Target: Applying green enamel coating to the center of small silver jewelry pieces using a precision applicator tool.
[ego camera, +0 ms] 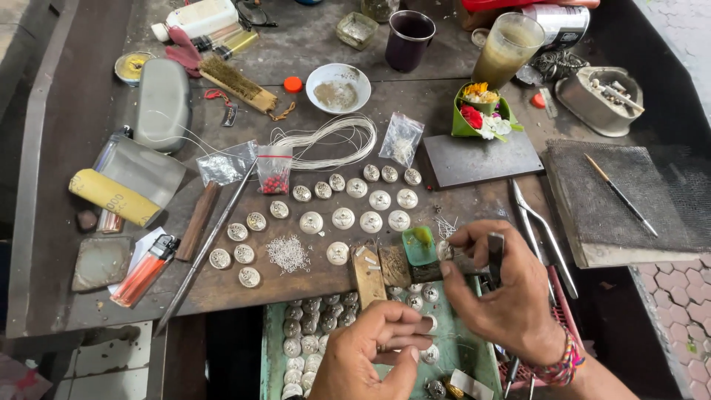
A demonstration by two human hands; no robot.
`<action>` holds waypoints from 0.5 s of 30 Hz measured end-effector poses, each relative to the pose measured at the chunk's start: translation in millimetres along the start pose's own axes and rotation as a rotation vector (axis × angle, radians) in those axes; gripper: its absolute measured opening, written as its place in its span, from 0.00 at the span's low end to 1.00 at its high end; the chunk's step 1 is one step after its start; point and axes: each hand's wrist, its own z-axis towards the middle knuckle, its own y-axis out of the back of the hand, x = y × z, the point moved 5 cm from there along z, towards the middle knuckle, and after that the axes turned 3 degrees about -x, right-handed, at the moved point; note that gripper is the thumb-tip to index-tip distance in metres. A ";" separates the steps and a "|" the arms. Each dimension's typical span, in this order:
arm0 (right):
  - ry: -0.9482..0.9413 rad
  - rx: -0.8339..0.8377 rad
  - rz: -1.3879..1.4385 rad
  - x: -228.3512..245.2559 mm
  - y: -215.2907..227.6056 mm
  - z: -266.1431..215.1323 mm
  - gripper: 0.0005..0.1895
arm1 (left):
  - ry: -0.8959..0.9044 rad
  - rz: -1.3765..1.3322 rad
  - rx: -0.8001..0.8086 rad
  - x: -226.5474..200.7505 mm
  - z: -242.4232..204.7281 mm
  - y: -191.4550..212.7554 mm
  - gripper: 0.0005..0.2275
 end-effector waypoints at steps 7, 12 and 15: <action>-0.107 0.044 0.015 -13.7 -11.0 25.4 0.14 | -0.229 0.139 0.089 -18.4 -8.0 -0.8 0.11; -0.212 0.100 -0.032 -21.1 -21.3 33.6 0.11 | -0.209 0.187 0.120 -19.4 -11.2 -1.7 0.11; -0.256 0.117 -0.042 -23.2 -25.4 35.5 0.12 | -0.175 0.193 0.122 -19.6 -13.4 -2.9 0.12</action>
